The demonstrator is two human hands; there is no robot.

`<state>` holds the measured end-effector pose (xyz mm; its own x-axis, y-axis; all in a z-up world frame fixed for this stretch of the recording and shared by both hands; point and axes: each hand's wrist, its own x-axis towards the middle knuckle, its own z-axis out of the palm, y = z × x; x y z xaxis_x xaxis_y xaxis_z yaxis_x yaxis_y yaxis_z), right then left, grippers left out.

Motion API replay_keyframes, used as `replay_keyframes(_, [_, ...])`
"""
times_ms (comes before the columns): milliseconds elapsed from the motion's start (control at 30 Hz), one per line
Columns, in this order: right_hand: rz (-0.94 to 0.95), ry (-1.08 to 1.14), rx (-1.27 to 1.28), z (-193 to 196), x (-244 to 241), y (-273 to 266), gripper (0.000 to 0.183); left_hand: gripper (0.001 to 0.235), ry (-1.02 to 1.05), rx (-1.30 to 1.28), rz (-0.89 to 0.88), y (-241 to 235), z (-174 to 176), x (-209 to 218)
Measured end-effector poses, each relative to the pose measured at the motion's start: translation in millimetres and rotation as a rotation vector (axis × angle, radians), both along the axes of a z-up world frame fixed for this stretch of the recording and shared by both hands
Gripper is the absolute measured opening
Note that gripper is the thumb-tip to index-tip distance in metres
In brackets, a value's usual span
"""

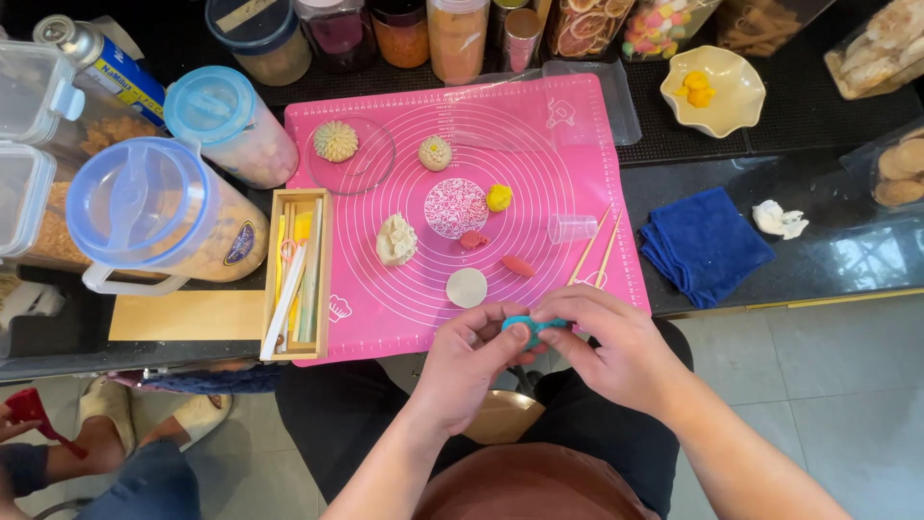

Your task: The person kneads and rolls a piece of white dough into a ball, then flattens it into a disc using a plastic sheet. They then pick up small pieces of red and blue dough, combine them, and wrap the white dough disc around the colored filling to form a small, round figure.

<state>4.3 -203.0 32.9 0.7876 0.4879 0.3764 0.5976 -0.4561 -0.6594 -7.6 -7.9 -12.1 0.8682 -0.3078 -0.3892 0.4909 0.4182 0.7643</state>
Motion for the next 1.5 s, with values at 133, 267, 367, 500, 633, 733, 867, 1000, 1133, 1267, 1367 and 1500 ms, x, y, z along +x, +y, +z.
replay_keyframes(133, [-0.327, 0.444, 0.245, -27, -6, -7, 0.018, 0.031, 0.027, 0.003, 0.017, -3, -2, 2])
replay_keyframes(267, [-0.619, 0.703, 0.864, -74, -4, -20, 0.025, 0.028, 0.001, 0.173, 0.021, -2, -3, 6])
replay_keyframes(367, [-0.668, 0.783, 1.113, -86, 1, -35, 0.026, 0.034, -0.098, 0.296, 0.107, -4, -11, 12])
replay_keyframes(500, [-0.689, 0.940, 1.197, -75, 0, -37, 0.031, 0.029, -0.348, 0.591, 0.091, -17, -14, 67])
replay_keyframes(633, [-0.544, 1.023, 1.295, -80, -10, -41, 0.041, 0.033, -0.905, 0.994, -0.035, -52, -43, 143])
replay_keyframes(733, [-0.524, 0.948, 1.220, -82, -26, -44, 0.045, 0.035, -0.985, 1.269, -0.282, -81, -74, 197])
replay_keyframes(867, [-0.501, 0.853, 1.109, -87, -51, -48, 0.040, 0.024, -1.039, 1.493, -0.506, -96, -101, 229])
replay_keyframes(1000, [-0.585, 0.860, 1.089, -103, -54, -54, 0.031, 0.027, -1.022, 1.479, -0.574, -86, -93, 218])
replay_keyframes(1133, [-0.729, 0.813, 1.077, -93, -32, -46, 0.028, 0.036, -1.052, 1.490, -0.591, -72, -95, 205])
replay_keyframes(1267, [-0.767, 0.800, 1.195, -70, -4, -37, 0.025, 0.039, -1.109, 1.038, -0.318, -62, -77, 197])
replay_keyframes(1367, [-0.798, 0.660, 1.032, -58, 20, -30, 0.029, 0.049, -1.306, 0.826, -0.204, -58, -52, 174])
replay_keyframes(1500, [-0.734, 0.452, 0.776, -72, 47, -42, 0.042, 0.045, -1.297, 0.694, -0.263, -55, -23, 148])
